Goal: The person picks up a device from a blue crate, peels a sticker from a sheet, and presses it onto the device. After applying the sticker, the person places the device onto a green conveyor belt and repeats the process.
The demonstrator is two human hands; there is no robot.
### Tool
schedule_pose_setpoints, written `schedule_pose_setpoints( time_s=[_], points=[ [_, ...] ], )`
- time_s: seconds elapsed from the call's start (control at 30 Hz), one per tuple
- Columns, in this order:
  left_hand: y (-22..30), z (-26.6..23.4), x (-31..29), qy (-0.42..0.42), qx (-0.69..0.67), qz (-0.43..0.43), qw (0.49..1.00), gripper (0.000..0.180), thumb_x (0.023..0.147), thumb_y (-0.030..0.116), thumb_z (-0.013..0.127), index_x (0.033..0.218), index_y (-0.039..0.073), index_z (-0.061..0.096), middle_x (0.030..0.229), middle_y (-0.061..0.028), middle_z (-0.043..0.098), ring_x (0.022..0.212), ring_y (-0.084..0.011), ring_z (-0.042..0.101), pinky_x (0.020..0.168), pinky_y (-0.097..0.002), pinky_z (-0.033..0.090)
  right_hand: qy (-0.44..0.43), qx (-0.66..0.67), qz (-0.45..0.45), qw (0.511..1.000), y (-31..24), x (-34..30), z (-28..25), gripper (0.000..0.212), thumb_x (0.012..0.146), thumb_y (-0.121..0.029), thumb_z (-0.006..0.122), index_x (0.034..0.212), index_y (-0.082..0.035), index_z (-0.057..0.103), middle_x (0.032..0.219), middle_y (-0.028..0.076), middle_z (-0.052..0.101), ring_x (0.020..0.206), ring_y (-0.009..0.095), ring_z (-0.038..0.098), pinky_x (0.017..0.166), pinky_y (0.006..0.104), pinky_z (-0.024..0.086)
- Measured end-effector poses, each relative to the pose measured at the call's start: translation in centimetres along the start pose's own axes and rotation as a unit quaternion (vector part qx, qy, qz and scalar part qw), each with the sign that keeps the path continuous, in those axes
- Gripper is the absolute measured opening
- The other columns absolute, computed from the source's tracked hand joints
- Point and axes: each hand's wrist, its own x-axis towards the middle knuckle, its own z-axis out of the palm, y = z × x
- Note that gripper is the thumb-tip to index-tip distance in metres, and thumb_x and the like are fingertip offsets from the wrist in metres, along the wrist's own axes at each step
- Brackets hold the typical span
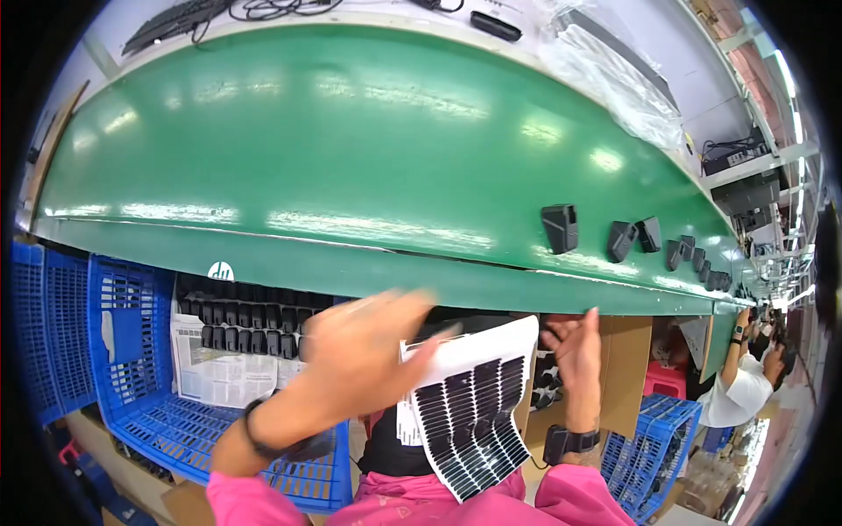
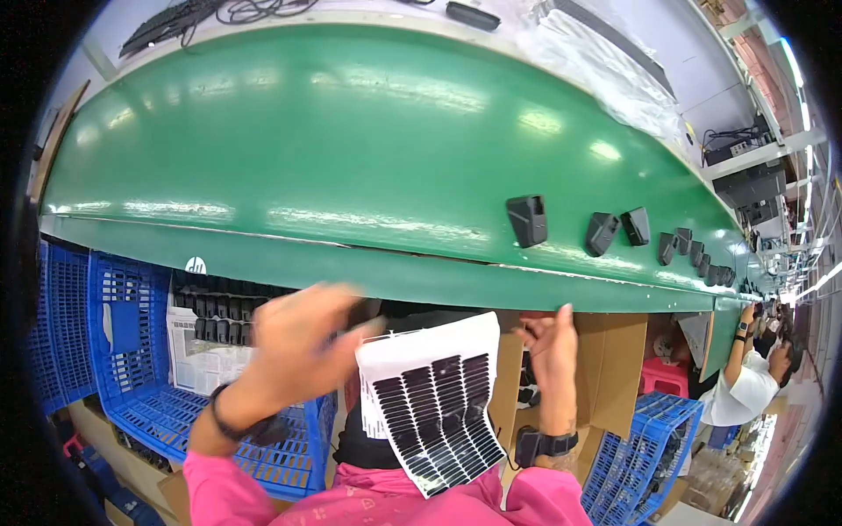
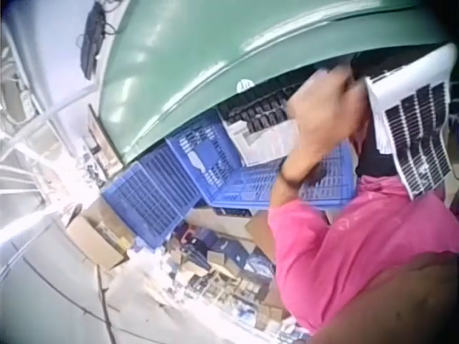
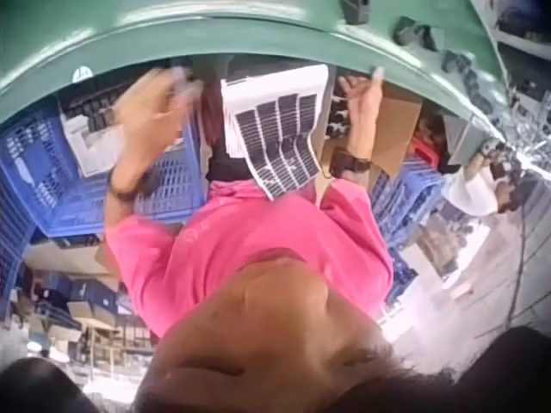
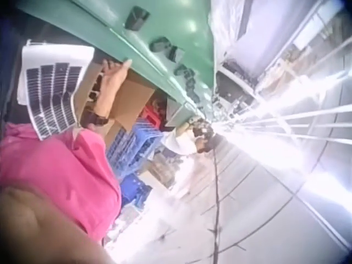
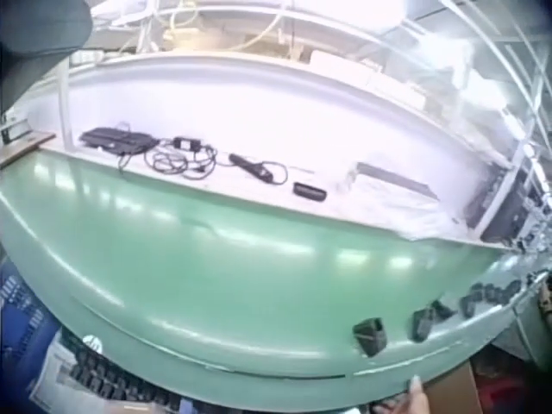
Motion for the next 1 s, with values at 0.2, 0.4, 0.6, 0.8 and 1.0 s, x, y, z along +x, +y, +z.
schedule_pose_setpoints(
  time_s=[0.2,0.4,0.6,0.8,1.0],
  points=[
    [4.8,13.7,15.8,-0.064,0.096,-0.079,0.990,0.074,0.078,0.051,0.066,0.124,-0.003,0.046,0.097,-0.0237,0.062,0.085,-0.0385,0.065,0.072,-0.0433,0.054,-0.097,-0.242,-0.015,0.965,4.6,-6.2,-0.1,0.027,0.096,-0.016,0.054,0.115,0.003,0.057,0.106,0.007,0.063,0.094,0.012,0.059,0.083,0.0252,0.047],
    [3.9,16.8,19.0,-0.084,0.133,-0.057,0.986,0.061,0.078,0.041,0.068,0.112,-0.007,0.050,0.084,-0.0218,0.065,0.080,-0.0354,0.067,0.071,-0.0431,0.054,-0.042,-0.132,-0.096,0.986,5.7,-9.9,3.5,0.035,0.087,0.000,0.062,0.119,0.005,0.050,0.108,0.008,0.061,0.097,0.013,0.058,0.087,0.0240,0.045],
    [4.8,9.1,12.0,-0.074,-0.451,-0.187,0.869,0.042,0.082,0.015,0.054,0.118,-0.003,0.044,0.089,-0.0091,0.057,0.074,-0.0176,0.061,0.063,-0.0299,0.052,0.028,-0.495,-0.375,0.783,2.7,-10.7,4.7,0.051,0.076,-0.009,0.074,0.122,0.002,0.054,0.112,0.015,0.050,0.102,0.030,0.051,0.089,0.0368,0.042],
    [8.9,8.7,-3.0,-0.023,-0.597,-0.248,0.762,0.060,0.064,0.018,0.069,0.116,0.001,0.044,0.090,-0.0181,0.058,0.068,-0.0249,0.060,0.056,-0.0328,0.051,-0.001,-0.518,-0.430,0.740,2.5,-9.4,7.9,0.042,0.068,-0.015,0.073,0.108,-0.004,0.062,0.097,0.009,0.057,0.092,0.028,0.053,0.081,0.0413,0.040],
    [7.8,12.2,-8.9,0.078,-0.591,-0.316,0.738,0.061,0.062,0.015,0.069,0.117,0.004,0.043,0.086,-0.0140,0.054,0.057,-0.0213,0.055,0.046,-0.0267,0.047,-0.007,-0.468,-0.419,0.778,3.5,-9.5,8.6,0.032,0.074,-0.011,0.069,0.104,-0.002,0.062,0.099,0.006,0.055,0.094,0.026,0.052,0.079,0.0379,0.039]
  ],
)
